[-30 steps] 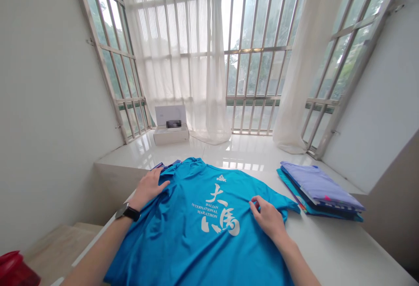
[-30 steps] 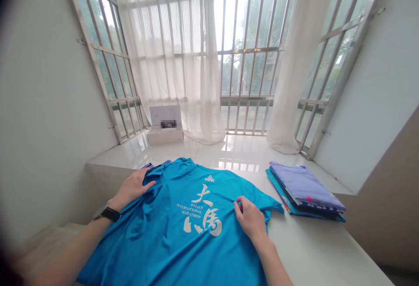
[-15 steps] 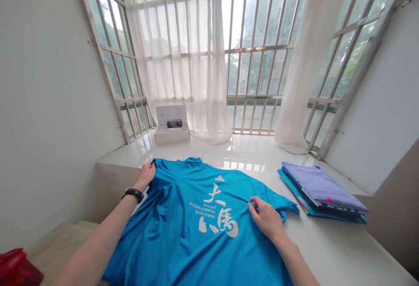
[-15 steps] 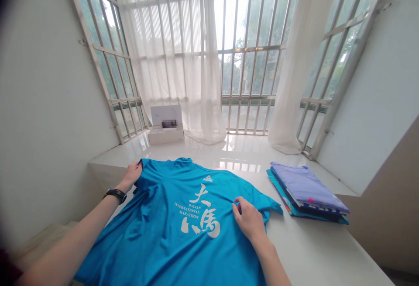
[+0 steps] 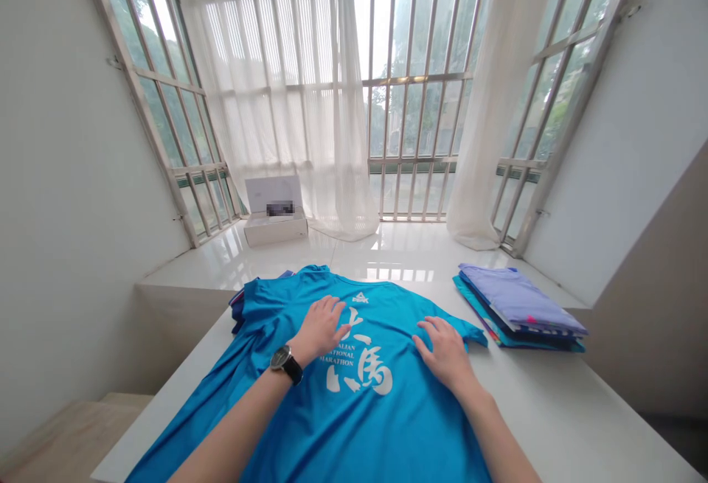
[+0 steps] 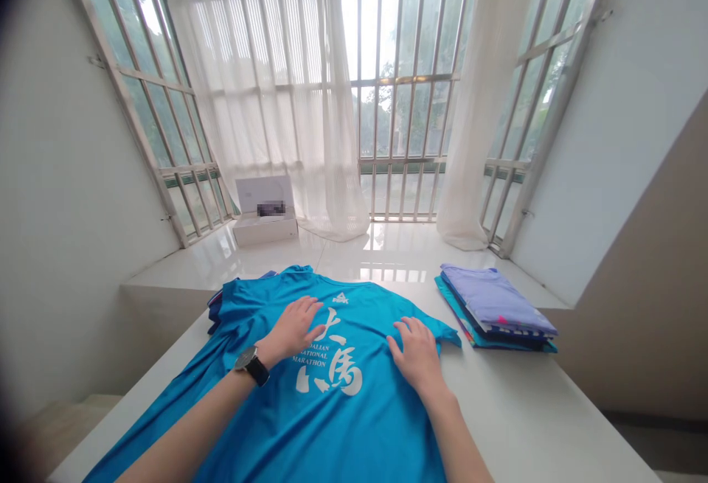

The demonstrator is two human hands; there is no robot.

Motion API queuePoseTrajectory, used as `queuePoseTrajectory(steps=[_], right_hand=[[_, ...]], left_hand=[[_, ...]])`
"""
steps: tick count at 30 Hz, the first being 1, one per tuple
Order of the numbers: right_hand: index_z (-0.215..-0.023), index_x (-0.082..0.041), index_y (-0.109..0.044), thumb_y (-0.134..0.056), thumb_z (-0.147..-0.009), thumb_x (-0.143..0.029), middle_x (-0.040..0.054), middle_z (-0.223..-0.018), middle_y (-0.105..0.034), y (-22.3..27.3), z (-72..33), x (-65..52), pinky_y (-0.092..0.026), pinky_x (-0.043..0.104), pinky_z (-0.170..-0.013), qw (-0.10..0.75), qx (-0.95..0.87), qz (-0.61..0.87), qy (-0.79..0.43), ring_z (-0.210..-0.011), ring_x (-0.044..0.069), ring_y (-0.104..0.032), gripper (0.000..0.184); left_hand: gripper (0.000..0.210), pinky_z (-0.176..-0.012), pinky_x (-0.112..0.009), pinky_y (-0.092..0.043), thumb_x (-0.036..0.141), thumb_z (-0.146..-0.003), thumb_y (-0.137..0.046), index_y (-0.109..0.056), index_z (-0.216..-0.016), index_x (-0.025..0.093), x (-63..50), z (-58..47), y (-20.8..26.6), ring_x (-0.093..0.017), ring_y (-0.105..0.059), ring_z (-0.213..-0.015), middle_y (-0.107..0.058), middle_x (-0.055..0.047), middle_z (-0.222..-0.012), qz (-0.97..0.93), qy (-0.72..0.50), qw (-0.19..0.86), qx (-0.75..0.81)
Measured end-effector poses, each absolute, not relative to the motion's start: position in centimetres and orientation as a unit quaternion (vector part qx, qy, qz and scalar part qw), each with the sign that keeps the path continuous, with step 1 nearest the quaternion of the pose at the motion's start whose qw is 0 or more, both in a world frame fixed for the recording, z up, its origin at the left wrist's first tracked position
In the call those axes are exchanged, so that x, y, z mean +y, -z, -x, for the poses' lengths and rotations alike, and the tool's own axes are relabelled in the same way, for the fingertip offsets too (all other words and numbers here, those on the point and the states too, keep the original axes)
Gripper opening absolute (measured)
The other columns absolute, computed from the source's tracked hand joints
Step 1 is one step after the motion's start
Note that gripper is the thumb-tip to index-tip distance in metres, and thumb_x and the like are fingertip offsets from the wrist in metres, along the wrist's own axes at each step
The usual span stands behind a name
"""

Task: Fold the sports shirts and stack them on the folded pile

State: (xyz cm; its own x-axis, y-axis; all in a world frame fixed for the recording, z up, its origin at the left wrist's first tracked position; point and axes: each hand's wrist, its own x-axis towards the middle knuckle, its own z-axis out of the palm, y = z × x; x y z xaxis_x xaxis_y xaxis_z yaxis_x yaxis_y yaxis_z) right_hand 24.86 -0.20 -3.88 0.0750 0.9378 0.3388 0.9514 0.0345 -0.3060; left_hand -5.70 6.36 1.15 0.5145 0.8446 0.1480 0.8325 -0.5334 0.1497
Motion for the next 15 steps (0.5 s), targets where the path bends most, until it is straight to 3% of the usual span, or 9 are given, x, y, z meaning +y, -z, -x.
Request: queuePoseTrajectory(steps=[3,6,15], right_hand=[[-0.119,-0.017,-0.068,-0.048,-0.093,-0.04,0.0134,-0.131,-0.064,3.8,-25.8,-0.4,-0.035,0.045,-0.11,0.197,-0.635,0.746,0.033,-0.128,0.03,-0.051,0.04],[-0.121,-0.017,-0.067,-0.048,-0.093,-0.04,0.015,-0.135,-0.061,3.4,-26.5,-0.6,-0.036,0.046,-0.108,0.163,-0.581,0.797,0.043,-0.128,0.031,-0.051,0.041],[-0.131,-0.019,-0.061,-0.037,-0.096,-0.046,0.0183,-0.138,-0.057,2.4,-28.2,-1.8,-0.044,0.05,-0.097,0.134,-0.491,0.861,0.02,-0.126,0.037,-0.053,0.051]], left_hand=[[0.067,-0.116,-0.065,-0.019,0.061,-0.097,-0.039,-0.035,-0.154,0.025,5.1,4.3,1.2,-0.041,-0.022,-0.148,-0.031,-0.014,-0.161,-0.866,-0.042,0.08,0.492],[0.066,-0.118,-0.064,-0.012,0.062,-0.099,-0.03,-0.028,-0.157,0.029,4.2,4.5,2.5,-0.038,-0.015,-0.15,-0.024,-0.011,-0.164,-0.865,-0.043,0.077,0.494],[0.067,-0.117,-0.065,-0.012,0.061,-0.098,-0.032,-0.03,-0.156,0.027,3.7,4.4,1.5,-0.04,-0.017,-0.15,-0.025,-0.013,-0.163,-0.856,-0.027,0.085,0.51]])
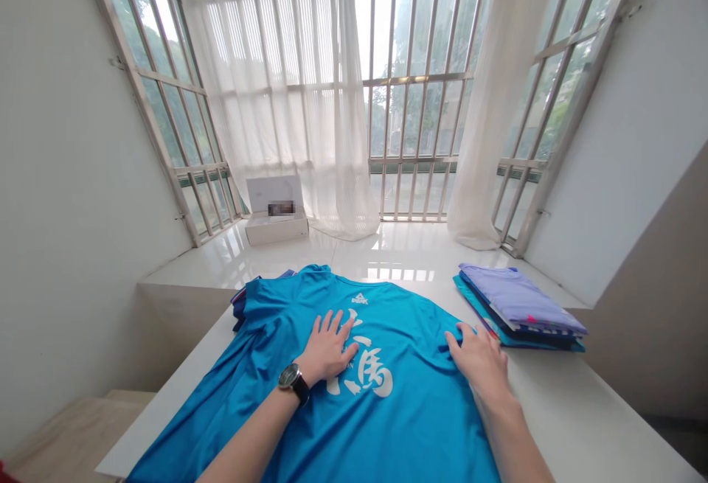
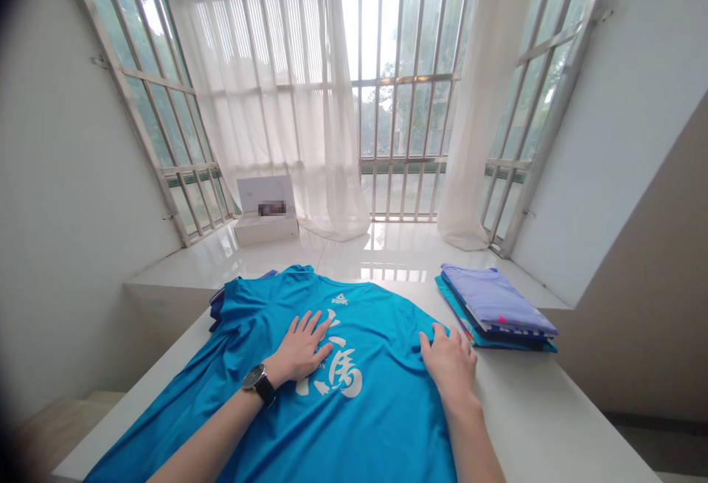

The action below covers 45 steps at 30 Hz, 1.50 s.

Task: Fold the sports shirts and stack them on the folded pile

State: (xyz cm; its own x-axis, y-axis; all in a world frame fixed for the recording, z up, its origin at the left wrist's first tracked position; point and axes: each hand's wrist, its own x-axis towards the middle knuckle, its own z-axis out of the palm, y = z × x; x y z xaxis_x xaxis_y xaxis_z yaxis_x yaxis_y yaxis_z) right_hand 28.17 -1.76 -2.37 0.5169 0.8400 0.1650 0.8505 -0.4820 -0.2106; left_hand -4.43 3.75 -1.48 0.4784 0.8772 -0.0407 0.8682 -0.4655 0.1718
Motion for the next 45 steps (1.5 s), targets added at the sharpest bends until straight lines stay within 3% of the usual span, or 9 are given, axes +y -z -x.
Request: queuePoseTrajectory(steps=[4,7,13,17,22,26,35,41,45], right_hand=[[-0.133,-0.02,-0.057,-0.025,-0.098,-0.04,0.0169,-0.131,-0.064,2.2,-29.4,-2.1,-0.047,0.052,-0.09,0.136,-0.473,0.87,-0.01,-0.114,0.035,-0.061,0.051],[-0.128,-0.02,-0.058,-0.029,-0.096,-0.039,0.0173,-0.129,-0.065,2.3,-30.0,-2.1,-0.048,0.051,-0.088,0.115,-0.473,0.873,-0.029,-0.114,0.035,-0.061,0.047],[-0.089,-0.023,-0.064,-0.045,-0.086,-0.049,0.0155,-0.104,-0.073,3.5,-31.0,-1.4,-0.049,0.042,-0.078,0.15,-0.502,0.849,-0.071,-0.099,0.033,-0.066,0.033],[-0.068,-0.025,-0.054,-0.055,-0.071,-0.05,0.0091,-0.076,-0.069,3.7,-31.5,-0.4,-0.048,0.038,-0.073,0.322,-0.455,0.82,-0.127,-0.085,0.031,-0.067,0.025],[-0.097,-0.025,-0.054,-0.062,-0.066,-0.051,0.003,-0.081,-0.067,2.4,-31.0,-0.2,-0.051,0.033,-0.063,0.533,-0.327,0.747,-0.226,-0.076,0.024,-0.068,0.041],[-0.103,-0.027,-0.054,-0.077,-0.06,-0.045,-0.0086,-0.059,-0.055,1.4,-30.2,-0.9,-0.045,0.025,-0.05,0.67,-0.234,0.61,-0.352,-0.052,0.013,-0.055,0.052],[-0.066,-0.022,-0.068,-0.074,-0.059,-0.06,0.0063,-0.082,-0.074,2.9,-29.3,-0.1,-0.051,0.033,-0.072,0.454,-0.498,0.698,-0.242,-0.082,0.027,-0.066,0.039],[-0.068,-0.023,-0.056,-0.065,-0.073,-0.062,-0.0058,-0.055,-0.053,3.1,-28.8,-0.2,-0.041,0.026,-0.053,0.529,-0.485,0.65,-0.25,-0.054,0.013,-0.049,0.04],[-0.083,-0.023,-0.06,-0.068,-0.07,-0.064,-0.0047,-0.063,-0.061,2.8,-29.2,-0.1,-0.048,0.027,-0.057,0.627,-0.346,0.628,-0.305,-0.06,0.015,-0.057,0.044]], left_hand=[[0.065,-0.114,-0.069,-0.017,0.057,-0.098,-0.035,-0.047,-0.147,0.016,4.0,1.7,0.3,-0.044,-0.027,-0.146,-0.036,-0.02,-0.157,-0.85,-0.034,0.059,0.523],[0.058,-0.117,-0.06,-0.024,0.05,-0.101,-0.033,-0.05,-0.142,0.014,3.9,-2.1,0.0,-0.037,-0.032,-0.144,-0.042,-0.019,-0.154,-0.867,-0.106,0.025,0.487],[0.058,-0.119,-0.058,-0.024,0.054,-0.1,-0.035,-0.047,-0.145,0.02,3.1,-7.6,2.0,-0.034,-0.033,-0.145,-0.044,-0.014,-0.153,-0.899,-0.143,0.094,0.403],[0.064,-0.12,-0.063,-0.016,0.061,-0.1,-0.029,-0.04,-0.151,0.024,2.9,-7.8,3.2,-0.035,-0.024,-0.148,-0.034,-0.012,-0.16,-0.903,-0.153,0.119,0.383],[0.066,-0.12,-0.064,-0.013,0.063,-0.1,-0.027,-0.037,-0.153,0.025,3.0,-7.5,3.2,-0.036,-0.021,-0.149,-0.031,-0.012,-0.161,-0.903,-0.152,0.137,0.379],[0.066,-0.12,-0.064,-0.012,0.062,-0.1,-0.028,-0.034,-0.154,0.026,3.1,-7.6,3.1,-0.036,-0.019,-0.15,-0.029,-0.011,-0.162,-0.902,-0.153,0.148,0.376],[0.066,-0.12,-0.063,-0.014,0.061,-0.099,-0.028,-0.037,-0.153,0.024,2.9,-7.7,2.9,-0.036,-0.02,-0.149,-0.03,-0.012,-0.161,-0.899,-0.155,0.145,0.384],[0.067,-0.12,-0.062,-0.014,0.062,-0.099,-0.027,-0.037,-0.153,0.024,3.0,-7.7,3.0,-0.036,-0.022,-0.149,-0.03,-0.011,-0.161,-0.902,-0.145,0.125,0.386],[0.067,-0.12,-0.062,-0.013,0.062,-0.099,-0.025,-0.035,-0.154,0.025,3.1,-7.7,3.0,-0.036,-0.021,-0.149,-0.029,-0.01,-0.162,-0.904,-0.136,0.127,0.385]])
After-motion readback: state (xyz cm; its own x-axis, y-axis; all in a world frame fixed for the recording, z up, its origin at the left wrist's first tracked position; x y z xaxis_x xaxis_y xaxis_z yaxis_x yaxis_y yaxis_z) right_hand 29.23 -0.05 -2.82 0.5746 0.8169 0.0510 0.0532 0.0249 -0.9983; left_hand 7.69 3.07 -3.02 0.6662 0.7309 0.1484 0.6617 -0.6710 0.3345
